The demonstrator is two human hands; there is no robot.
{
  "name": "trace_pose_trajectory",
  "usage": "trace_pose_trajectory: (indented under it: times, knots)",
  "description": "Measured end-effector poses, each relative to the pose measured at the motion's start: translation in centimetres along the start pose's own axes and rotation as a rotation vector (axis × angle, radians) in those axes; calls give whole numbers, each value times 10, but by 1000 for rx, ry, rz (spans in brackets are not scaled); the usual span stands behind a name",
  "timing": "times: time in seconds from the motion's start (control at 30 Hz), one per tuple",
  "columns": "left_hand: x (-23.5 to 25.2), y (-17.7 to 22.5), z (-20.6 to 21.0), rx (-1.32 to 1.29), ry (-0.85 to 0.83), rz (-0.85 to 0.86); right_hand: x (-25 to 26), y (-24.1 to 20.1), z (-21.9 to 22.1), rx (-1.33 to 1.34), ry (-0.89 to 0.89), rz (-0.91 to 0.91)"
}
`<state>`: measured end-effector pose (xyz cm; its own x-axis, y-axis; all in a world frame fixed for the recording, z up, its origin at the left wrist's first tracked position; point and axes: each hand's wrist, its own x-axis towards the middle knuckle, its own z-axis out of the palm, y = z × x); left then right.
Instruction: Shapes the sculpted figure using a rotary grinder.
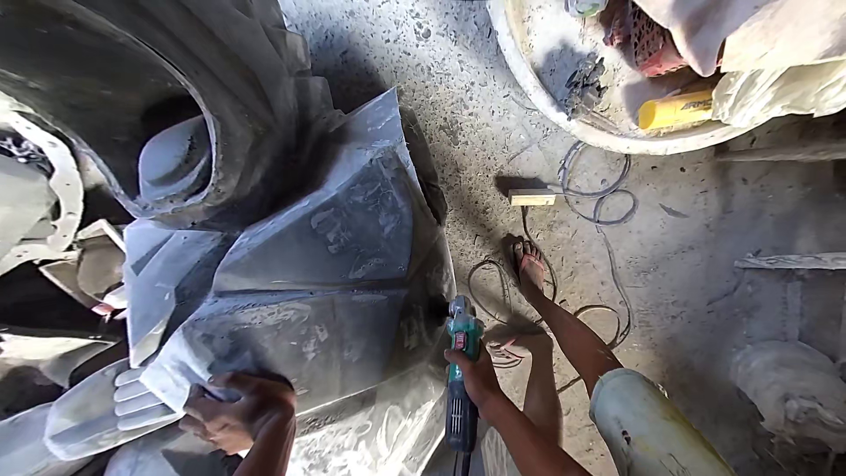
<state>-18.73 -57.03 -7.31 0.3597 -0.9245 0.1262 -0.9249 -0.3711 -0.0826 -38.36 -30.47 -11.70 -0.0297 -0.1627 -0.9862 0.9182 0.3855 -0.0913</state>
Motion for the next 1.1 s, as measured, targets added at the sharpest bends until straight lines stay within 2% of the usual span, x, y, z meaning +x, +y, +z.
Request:
trace_pose_trajectory:
  times: [0.17,0.3,0.4,0.57,0.77,0.9,0.97,1.1]
  knots:
    - [0,2,-1,5,-8,-7,11,-20,5,24,7,29]
    - [-2,1,-3,-4,-17,-13,-1,-37,25,55,-65,-101]
    - [-2,1,-3,3,-34,-16,-10,-23,23,35,-44,-108]
    - [1,-3,0,-11,-16,-2,-3,-5,1,3,27,12]
    - [2,-4,-1,-6,-33,11,26,-49,20,-41,-33,-96]
    - [5,-7,4,-21,-14,31,50,-68,13,-123,-49,-117]
    - [6,-9,6,-39,-9,49,56,-61,4,-118,-36,-119]
    - [8,-8,5,-75,-12,41,41,-12,-5,-38,-66,-169]
